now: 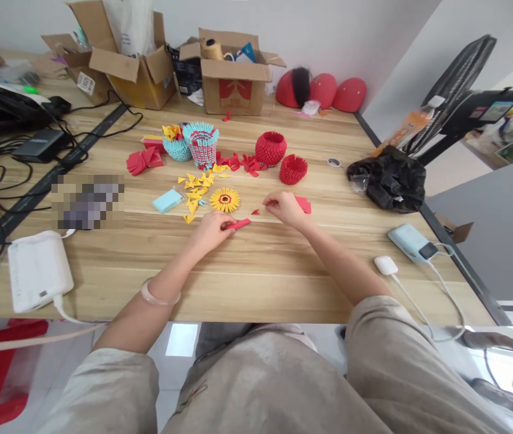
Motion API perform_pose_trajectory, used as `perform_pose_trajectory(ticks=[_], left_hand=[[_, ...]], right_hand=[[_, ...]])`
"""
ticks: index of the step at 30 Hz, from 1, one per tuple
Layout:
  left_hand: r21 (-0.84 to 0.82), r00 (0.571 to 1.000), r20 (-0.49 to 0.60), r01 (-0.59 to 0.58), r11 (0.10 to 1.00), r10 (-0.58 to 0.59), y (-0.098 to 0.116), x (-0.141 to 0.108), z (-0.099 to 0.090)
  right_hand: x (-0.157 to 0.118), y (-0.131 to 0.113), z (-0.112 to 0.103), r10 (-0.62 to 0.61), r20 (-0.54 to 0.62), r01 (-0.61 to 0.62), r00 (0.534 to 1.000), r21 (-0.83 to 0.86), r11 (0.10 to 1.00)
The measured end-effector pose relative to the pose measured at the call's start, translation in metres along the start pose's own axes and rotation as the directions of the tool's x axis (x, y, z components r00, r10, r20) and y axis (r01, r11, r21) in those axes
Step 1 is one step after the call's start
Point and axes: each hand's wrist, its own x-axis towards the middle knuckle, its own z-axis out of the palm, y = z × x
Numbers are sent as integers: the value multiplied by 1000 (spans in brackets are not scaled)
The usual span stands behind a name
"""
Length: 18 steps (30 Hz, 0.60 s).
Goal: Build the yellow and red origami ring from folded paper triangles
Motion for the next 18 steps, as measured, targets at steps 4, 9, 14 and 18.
perform_pose_trajectory(ticks=[4, 9, 14, 18], left_hand=[[-22, 1000, 0, 0, 1000, 0, -4, 1, 4], [-43, 1000, -23, -1, 999, 0, -5, 1, 3], [-49, 999, -19, 26, 998, -27, 0, 0, 1], [-105, 1000, -3, 22, 994, -22, 2, -1, 1]], right_hand=[[-10, -3, 7, 24, -43, -12, 999, 269, 963], [-11, 1, 13, 119, -107, -69, 987, 384, 921], [22, 11, 6, 10, -211, 2, 978, 56, 998], [65, 13, 10, 15, -161, -34, 987, -115, 993]])
